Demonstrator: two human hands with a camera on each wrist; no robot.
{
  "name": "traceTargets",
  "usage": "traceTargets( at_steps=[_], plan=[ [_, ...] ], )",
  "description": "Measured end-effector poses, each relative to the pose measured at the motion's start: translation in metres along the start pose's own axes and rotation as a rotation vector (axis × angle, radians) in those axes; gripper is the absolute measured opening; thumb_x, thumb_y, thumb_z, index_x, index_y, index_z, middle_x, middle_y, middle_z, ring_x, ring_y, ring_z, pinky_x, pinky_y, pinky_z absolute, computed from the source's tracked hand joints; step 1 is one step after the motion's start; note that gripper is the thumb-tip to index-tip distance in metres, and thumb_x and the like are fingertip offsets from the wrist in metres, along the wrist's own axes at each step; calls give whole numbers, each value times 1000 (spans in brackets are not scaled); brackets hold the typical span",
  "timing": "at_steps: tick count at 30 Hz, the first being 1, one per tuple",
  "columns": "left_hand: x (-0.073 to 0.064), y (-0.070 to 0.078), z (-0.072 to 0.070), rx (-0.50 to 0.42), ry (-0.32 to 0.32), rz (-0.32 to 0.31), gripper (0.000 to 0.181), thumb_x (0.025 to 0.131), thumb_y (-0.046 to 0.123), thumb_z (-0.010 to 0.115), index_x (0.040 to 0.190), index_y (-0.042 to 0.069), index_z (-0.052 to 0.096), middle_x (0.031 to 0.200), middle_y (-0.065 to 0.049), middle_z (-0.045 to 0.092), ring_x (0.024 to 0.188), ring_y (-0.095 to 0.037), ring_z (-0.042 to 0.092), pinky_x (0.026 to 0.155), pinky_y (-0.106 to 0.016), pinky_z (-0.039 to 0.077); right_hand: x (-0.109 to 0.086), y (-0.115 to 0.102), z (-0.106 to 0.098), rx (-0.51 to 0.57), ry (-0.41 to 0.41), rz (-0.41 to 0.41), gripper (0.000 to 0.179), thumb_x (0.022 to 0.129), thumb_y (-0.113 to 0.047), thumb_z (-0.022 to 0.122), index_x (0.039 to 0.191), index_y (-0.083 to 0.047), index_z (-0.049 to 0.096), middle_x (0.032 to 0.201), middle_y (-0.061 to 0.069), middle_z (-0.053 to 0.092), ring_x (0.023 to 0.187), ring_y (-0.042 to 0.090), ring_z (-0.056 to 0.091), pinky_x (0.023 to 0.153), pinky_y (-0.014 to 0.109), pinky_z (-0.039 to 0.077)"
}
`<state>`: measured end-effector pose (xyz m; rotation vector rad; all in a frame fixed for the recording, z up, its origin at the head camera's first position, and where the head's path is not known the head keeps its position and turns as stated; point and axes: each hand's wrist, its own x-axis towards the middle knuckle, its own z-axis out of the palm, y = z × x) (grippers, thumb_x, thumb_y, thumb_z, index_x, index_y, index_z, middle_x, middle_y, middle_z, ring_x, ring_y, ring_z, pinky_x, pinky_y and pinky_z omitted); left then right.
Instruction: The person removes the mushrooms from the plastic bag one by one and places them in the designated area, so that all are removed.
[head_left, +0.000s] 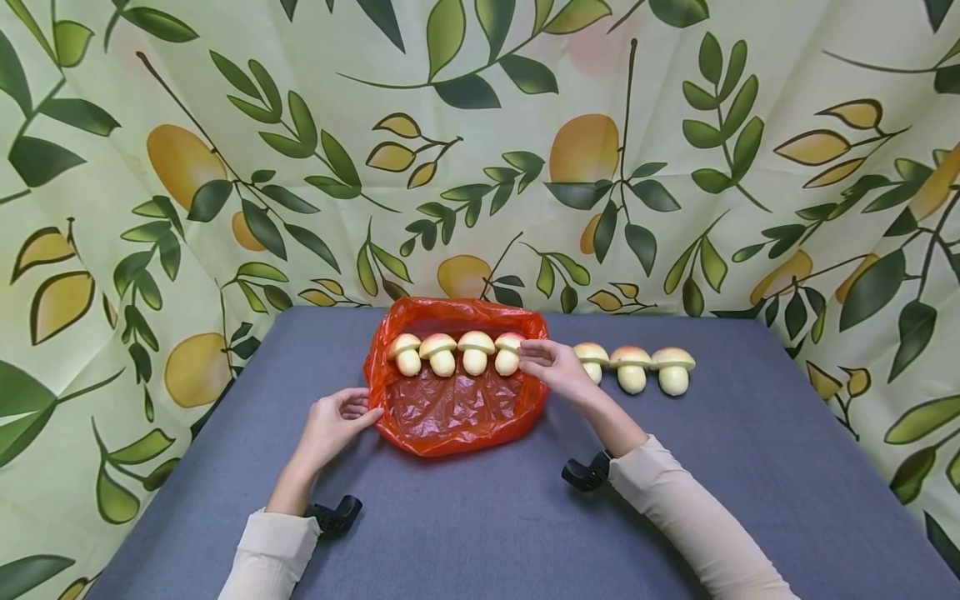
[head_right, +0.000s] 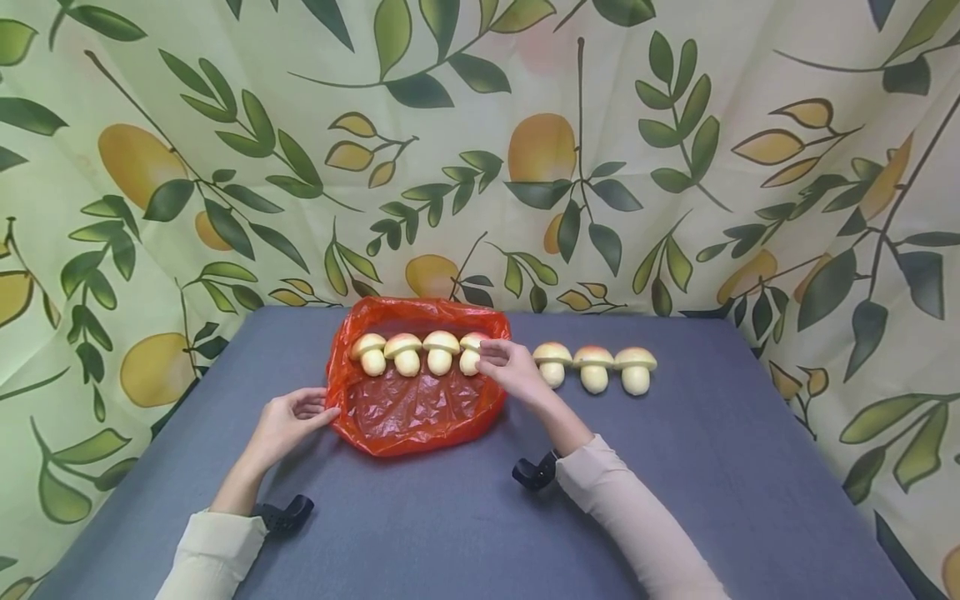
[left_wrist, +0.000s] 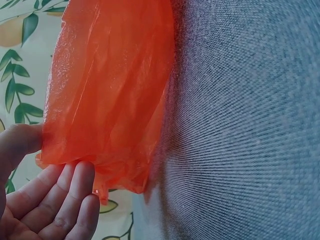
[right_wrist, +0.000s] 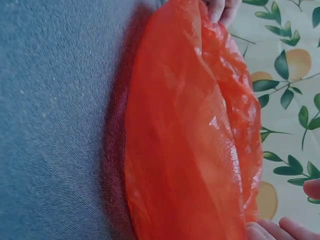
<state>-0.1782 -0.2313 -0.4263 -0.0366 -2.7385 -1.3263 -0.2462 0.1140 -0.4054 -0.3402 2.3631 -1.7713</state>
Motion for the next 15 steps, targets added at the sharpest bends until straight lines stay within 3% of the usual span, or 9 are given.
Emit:
traceTargets(
  at_steps=[6,15],
  plan=[
    [0,0,0,-5,2,3,36,84,13,74,112,-8,65,98,-23,70,79,-7,64,71,-12,52,11,-5,5,-33,21,48,47,94,-5,57,137,10,44,139,30,50,130,39,52,110,47,43],
    [1,-1,0,-13,8,6,36,84,12,74,112,-8,65,98,-23,70,78,-5,64,71,-12,52,24,-5,6,-98,56,43,49,92,-7,59,136,8,45,139,29,51,131,40,50,110,48,42]
  ],
)
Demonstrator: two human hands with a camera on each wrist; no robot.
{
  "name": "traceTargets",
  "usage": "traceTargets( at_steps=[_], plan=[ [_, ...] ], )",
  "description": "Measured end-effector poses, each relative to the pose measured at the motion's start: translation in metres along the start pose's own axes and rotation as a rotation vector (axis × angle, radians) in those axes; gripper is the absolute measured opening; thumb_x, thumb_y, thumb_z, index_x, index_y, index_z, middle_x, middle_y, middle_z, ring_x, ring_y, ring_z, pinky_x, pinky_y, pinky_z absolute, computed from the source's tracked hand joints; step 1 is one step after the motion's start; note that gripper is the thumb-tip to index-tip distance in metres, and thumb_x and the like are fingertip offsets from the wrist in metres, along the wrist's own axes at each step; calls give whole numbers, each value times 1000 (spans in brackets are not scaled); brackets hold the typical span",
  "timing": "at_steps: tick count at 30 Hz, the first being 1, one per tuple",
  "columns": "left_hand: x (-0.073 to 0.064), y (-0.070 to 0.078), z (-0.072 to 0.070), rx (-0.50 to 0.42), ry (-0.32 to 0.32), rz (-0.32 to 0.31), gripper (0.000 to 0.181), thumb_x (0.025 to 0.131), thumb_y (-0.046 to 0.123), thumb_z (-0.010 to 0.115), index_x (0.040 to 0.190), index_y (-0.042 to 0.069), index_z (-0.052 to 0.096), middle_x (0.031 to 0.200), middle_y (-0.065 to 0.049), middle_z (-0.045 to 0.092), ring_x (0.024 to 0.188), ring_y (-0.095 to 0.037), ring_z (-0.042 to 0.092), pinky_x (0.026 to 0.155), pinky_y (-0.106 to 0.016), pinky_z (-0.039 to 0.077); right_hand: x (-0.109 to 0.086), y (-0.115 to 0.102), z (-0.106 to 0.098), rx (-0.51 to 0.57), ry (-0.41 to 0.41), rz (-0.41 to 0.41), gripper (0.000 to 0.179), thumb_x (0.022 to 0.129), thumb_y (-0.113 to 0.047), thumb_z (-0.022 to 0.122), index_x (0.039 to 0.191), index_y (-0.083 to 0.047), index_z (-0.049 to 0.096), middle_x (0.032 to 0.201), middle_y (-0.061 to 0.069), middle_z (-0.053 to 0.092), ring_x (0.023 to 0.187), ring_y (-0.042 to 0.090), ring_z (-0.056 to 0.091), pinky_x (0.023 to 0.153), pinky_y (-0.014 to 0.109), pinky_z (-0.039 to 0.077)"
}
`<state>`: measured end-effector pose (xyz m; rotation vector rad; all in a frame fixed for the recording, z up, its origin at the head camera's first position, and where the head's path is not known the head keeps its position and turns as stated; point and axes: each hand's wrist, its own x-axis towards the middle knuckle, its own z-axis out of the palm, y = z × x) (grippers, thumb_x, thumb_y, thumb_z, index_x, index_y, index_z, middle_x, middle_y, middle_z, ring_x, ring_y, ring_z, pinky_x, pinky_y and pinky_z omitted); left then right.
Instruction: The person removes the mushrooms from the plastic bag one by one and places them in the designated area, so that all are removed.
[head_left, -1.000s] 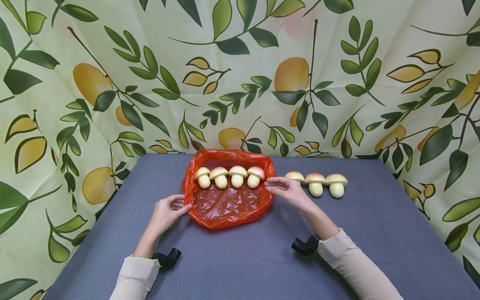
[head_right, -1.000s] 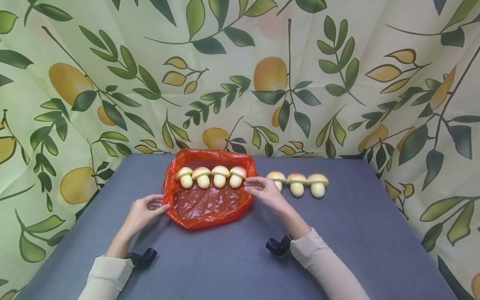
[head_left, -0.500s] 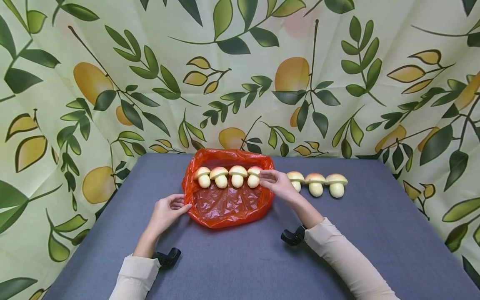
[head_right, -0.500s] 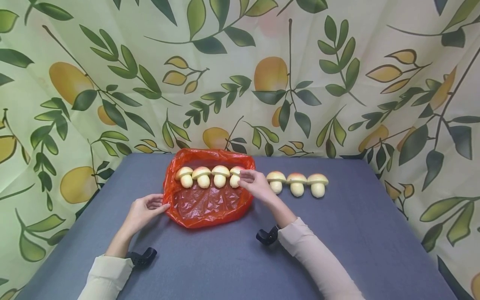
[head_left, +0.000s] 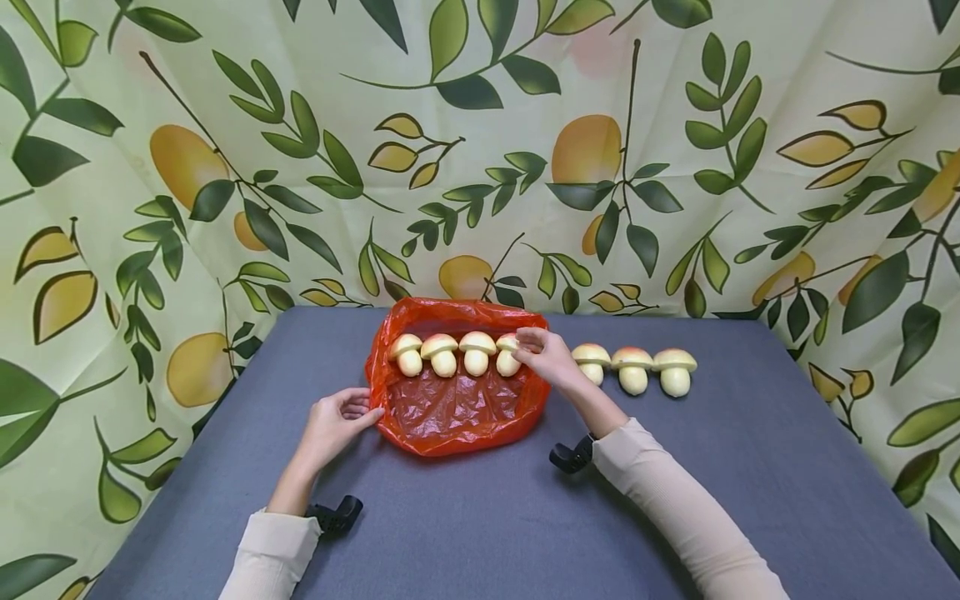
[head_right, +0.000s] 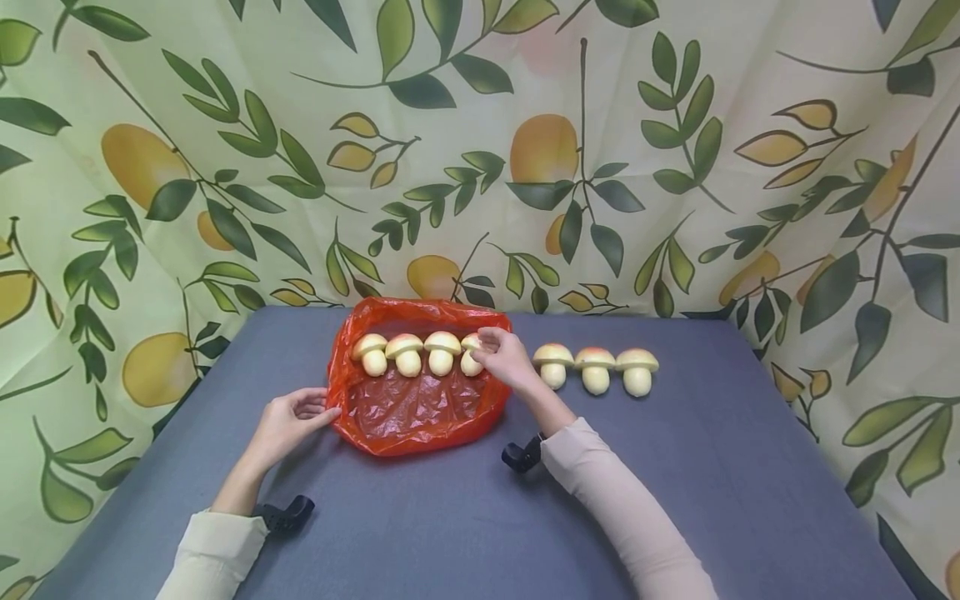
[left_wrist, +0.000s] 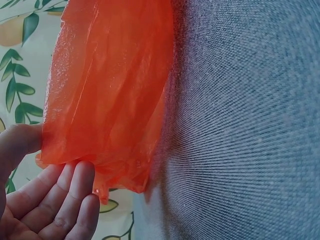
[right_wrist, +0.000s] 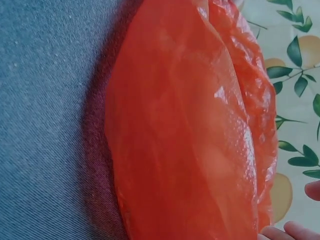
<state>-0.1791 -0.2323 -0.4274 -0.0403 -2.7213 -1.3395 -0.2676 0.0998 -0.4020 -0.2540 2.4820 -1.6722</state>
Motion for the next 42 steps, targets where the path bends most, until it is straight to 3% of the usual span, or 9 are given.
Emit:
traceTargets(
  at_steps=[4,12,20,27,34,42],
  plan=[
    [0,-1,0,6,0,4,35,84,11,74,112,-8,65,98,-23,70,78,-5,64,71,-12,52,6,0,2,-32,9,2,50,91,-5,58,137,9,44,141,29,50,132,39,49,112,47,41],
    [0,-1,0,19,-9,-15,35,84,12,73,113,-7,64,99,-22,70,79,-3,63,71,-12,52,16,3,7,-199,30,-15,51,90,-9,60,137,8,46,142,27,49,131,39,49,111,48,41],
    [-1,1,0,4,-13,-20,36,85,14,73,113,-7,64,100,-23,70,82,-10,65,71,-12,52,15,4,9,-335,44,-19,52,87,-14,62,134,5,51,136,23,56,119,36,56,100,46,46],
    [-1,1,0,-6,-13,-20,37,84,13,74,113,-7,64,100,-23,70,81,-9,65,71,-12,52,11,4,9,-355,34,-24,50,88,-13,64,132,6,52,135,24,56,122,36,55,102,47,46],
    [-2,1,0,1,-11,-16,36,84,13,74,113,-8,65,99,-23,70,80,-10,66,71,-12,52,1,5,10,-374,36,-64,47,87,-13,67,127,7,55,129,24,61,115,36,59,99,47,48],
    [-1,3,0,0,-9,-12,36,84,13,74,113,-7,65,99,-23,70,80,-7,64,71,-11,52,-7,10,18,-275,25,-130,45,81,-6,73,121,9,58,120,26,64,111,37,62,95,46,52]
  ],
)
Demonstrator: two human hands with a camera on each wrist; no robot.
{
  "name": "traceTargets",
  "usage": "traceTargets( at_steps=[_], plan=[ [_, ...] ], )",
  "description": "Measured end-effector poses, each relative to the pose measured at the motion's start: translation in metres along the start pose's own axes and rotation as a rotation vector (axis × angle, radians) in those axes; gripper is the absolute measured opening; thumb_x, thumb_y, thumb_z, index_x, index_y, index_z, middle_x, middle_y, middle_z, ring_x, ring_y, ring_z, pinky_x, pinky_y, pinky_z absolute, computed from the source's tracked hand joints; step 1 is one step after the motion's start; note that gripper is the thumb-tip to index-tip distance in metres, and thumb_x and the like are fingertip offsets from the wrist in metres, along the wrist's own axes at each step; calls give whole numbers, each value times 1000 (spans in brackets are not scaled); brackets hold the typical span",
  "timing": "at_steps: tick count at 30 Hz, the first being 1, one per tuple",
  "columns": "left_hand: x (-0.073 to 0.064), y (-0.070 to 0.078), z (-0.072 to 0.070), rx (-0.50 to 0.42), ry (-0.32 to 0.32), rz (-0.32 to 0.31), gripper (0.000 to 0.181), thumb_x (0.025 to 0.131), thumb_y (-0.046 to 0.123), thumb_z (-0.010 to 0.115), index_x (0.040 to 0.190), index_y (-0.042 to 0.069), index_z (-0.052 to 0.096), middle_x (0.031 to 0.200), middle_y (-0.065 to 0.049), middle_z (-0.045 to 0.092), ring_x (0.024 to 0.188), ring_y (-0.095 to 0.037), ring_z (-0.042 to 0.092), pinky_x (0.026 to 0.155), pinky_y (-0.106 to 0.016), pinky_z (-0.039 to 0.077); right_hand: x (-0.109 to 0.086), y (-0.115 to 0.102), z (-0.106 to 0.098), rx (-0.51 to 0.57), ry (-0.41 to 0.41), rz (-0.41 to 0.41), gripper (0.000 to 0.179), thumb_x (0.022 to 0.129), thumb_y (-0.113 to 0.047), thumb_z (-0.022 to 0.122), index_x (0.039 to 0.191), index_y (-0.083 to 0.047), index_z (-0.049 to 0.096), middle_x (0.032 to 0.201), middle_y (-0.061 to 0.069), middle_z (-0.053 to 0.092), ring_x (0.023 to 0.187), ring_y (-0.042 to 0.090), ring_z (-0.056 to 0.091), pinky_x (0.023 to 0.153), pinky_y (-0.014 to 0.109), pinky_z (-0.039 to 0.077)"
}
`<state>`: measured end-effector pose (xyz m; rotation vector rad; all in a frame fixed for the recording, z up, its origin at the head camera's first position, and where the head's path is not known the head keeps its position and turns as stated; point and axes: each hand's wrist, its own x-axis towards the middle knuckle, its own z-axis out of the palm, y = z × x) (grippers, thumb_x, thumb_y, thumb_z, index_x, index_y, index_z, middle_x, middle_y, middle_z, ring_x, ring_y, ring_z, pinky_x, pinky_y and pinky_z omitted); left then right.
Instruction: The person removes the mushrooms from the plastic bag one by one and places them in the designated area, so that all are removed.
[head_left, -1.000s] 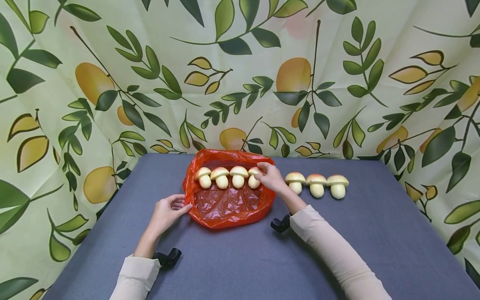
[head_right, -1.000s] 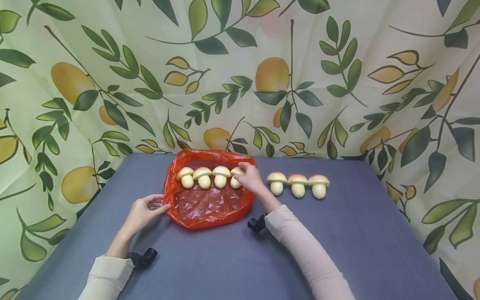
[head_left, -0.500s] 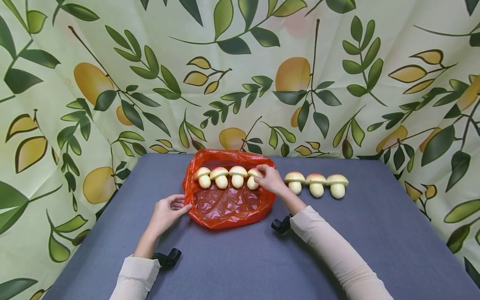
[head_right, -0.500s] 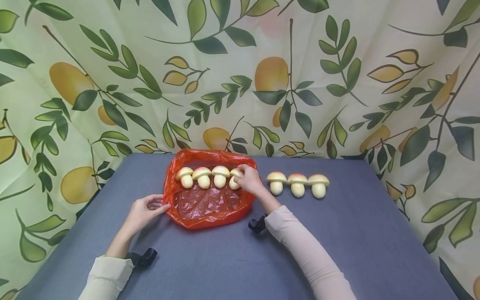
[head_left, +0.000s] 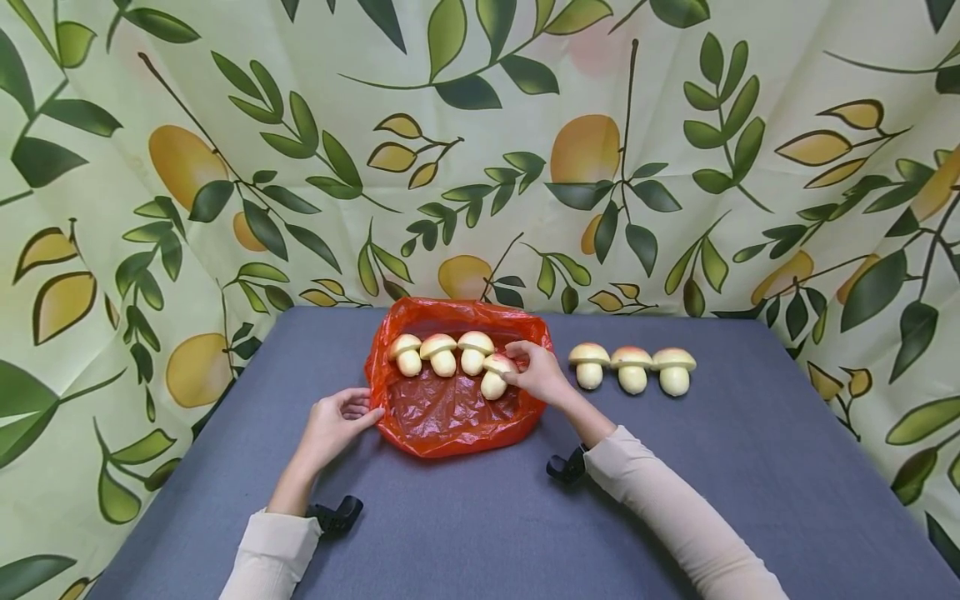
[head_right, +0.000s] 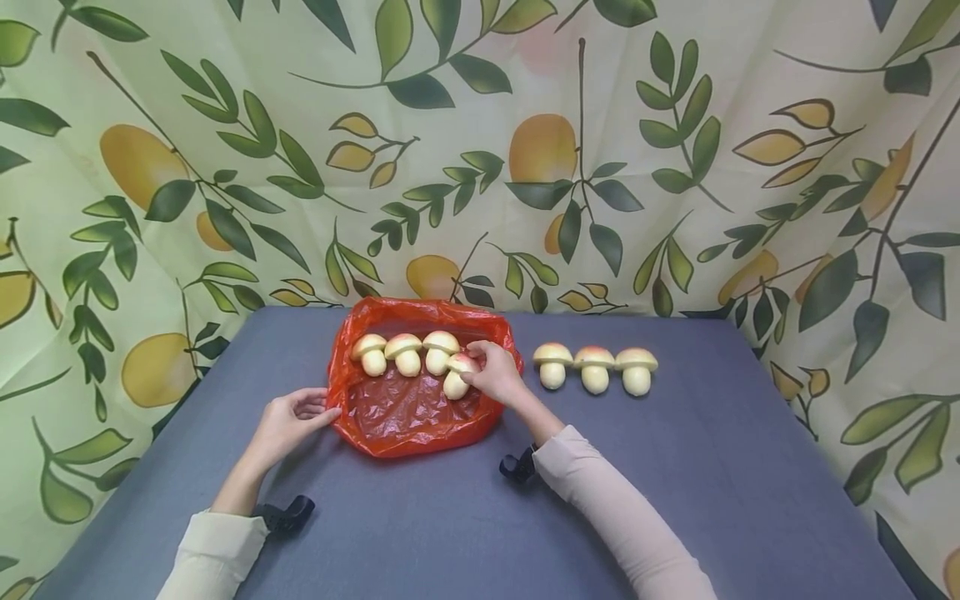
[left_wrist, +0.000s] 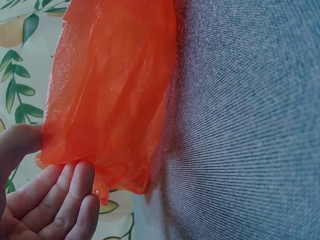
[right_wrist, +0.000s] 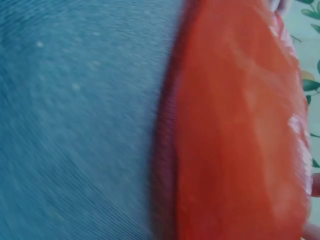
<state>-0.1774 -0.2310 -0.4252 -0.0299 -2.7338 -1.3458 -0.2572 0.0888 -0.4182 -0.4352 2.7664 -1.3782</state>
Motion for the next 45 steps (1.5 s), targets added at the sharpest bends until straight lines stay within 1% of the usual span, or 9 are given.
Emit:
traceTargets(
  at_steps=[2,8,14,19,24,32,34,39,45],
  plan=[
    [0,0,0,-2,-2,-1,36,84,13,74,113,-7,65,99,-23,70,79,-6,64,70,-11,51,0,2,4,3,10,7,47,80,-7,74,121,8,58,122,25,63,111,36,62,95,46,51],
    [0,1,0,-4,-7,-2,36,84,13,74,112,-7,65,99,-23,70,80,-8,65,70,-10,51,0,7,14,-61,51,33,53,78,-13,77,124,5,58,123,24,64,107,33,61,93,45,50],
    [2,1,1,-3,-2,2,35,84,12,74,112,-7,65,98,-23,71,79,-7,65,70,-10,51,3,9,18,-58,63,55,52,79,-16,77,123,6,59,121,26,65,107,35,63,94,46,51],
    [2,1,0,1,-2,2,35,84,13,74,112,-7,65,98,-23,70,80,-9,65,70,-10,51,3,11,20,-66,77,61,47,81,-13,75,121,6,60,120,25,65,108,36,63,94,46,51],
    [1,2,0,2,-6,2,36,85,13,74,112,-7,65,99,-23,70,82,-11,66,70,-11,51,2,12,21,-71,84,38,43,81,-7,73,120,7,61,118,25,66,106,35,63,92,46,51],
    [0,2,-1,5,-6,1,36,84,14,74,112,-7,65,98,-22,70,80,-8,65,70,-11,51,1,11,20,-74,71,55,46,82,-8,72,123,7,59,122,25,65,109,35,62,94,46,51],
    [0,2,-1,6,-4,1,36,84,14,74,112,-7,65,98,-22,71,80,-9,65,70,-11,51,1,10,19,-77,71,44,45,82,-8,72,123,7,59,122,26,65,108,34,63,93,45,51],
    [0,1,-1,4,0,-2,36,84,13,74,112,-7,65,98,-22,71,81,-10,65,70,-11,52,0,7,18,-41,72,24,44,82,-7,72,122,8,60,118,25,66,101,30,63,85,40,53],
    [0,0,-1,-1,-2,4,37,84,13,74,112,-8,64,98,-23,70,80,-8,65,70,-12,52,-2,4,14,17,57,-5,46,83,-5,71,123,10,57,120,27,65,102,31,65,87,41,55]
  ],
)
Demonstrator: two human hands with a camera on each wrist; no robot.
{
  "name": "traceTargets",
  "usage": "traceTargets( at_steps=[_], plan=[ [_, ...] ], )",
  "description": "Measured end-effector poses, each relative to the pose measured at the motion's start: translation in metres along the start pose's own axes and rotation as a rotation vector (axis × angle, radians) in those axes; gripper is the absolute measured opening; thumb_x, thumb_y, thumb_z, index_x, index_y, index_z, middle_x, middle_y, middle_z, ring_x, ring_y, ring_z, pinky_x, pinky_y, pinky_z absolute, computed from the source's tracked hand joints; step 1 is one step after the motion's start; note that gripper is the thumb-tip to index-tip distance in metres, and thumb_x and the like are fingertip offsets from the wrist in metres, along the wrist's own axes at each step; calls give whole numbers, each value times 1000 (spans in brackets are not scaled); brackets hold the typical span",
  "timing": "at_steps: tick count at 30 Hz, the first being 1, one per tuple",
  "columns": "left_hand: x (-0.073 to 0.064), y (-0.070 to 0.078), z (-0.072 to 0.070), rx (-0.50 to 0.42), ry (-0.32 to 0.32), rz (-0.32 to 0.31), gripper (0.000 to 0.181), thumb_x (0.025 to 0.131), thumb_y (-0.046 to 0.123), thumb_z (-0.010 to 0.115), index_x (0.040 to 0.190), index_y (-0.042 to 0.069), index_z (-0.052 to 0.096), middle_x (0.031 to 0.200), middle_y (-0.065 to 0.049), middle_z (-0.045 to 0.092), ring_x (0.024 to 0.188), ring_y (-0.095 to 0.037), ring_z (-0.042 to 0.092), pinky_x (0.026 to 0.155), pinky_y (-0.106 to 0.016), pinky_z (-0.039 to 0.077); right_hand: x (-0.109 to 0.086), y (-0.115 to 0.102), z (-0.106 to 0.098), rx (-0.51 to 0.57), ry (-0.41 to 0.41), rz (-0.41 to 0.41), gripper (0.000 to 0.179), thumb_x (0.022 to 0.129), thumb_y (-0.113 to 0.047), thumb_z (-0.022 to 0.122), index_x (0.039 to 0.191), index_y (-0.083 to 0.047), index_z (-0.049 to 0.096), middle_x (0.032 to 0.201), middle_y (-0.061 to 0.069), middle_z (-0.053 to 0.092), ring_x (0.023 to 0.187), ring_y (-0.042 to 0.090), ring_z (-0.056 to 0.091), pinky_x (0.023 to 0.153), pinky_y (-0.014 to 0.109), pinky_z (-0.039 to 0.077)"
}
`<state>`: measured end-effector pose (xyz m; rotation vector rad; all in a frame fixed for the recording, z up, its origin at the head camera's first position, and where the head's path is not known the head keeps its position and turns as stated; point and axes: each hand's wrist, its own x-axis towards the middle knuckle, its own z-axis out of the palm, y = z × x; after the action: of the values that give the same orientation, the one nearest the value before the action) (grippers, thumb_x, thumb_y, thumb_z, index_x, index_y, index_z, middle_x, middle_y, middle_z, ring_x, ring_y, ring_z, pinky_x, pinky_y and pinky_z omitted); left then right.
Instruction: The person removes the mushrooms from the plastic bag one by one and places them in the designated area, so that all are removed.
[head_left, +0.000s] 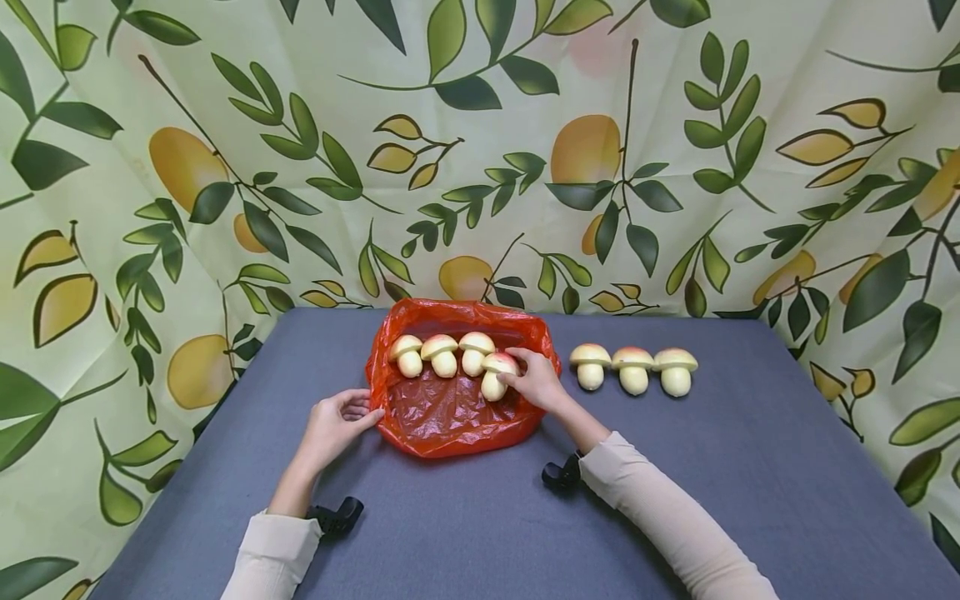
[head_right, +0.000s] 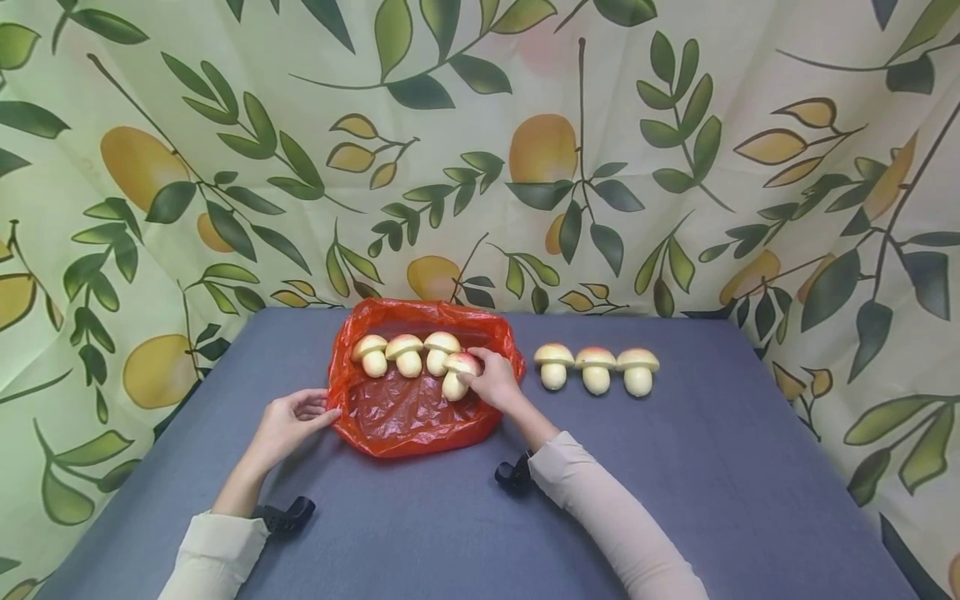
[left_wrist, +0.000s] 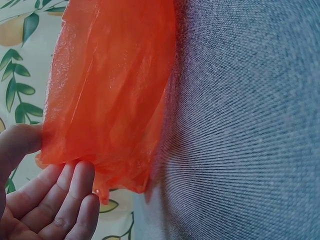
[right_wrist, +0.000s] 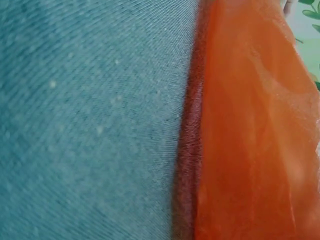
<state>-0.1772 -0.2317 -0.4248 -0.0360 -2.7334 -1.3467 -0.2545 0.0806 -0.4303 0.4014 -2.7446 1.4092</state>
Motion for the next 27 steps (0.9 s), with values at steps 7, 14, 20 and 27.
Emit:
traceTargets(
  at_steps=[7,14,20,27],
  plan=[
    [0,0,0,7,1,-4,37,84,13,74,113,-8,64,99,-23,71,80,-8,65,72,-15,54,-2,-3,-5,24,-34,-15,48,85,-8,70,127,9,56,124,27,63,110,33,64,92,43,54],
    [1,-1,0,5,3,-6,37,84,13,74,113,-8,64,98,-23,71,81,-10,66,72,-14,53,-6,-8,-10,85,-82,-49,48,86,-7,68,129,11,53,126,29,61,114,36,63,95,44,54],
    [1,-1,0,7,4,-10,36,84,13,74,113,-8,65,99,-23,71,81,-11,66,71,-14,53,-10,-10,-15,116,-124,-59,50,88,-8,67,131,10,51,129,29,59,117,37,61,98,45,52],
    [0,-1,1,4,1,-8,36,84,13,74,113,-8,65,98,-23,71,80,-10,66,70,-12,52,-17,-7,-19,190,-120,-84,49,86,-5,69,130,11,52,128,30,59,116,39,61,97,47,52]
  ],
)
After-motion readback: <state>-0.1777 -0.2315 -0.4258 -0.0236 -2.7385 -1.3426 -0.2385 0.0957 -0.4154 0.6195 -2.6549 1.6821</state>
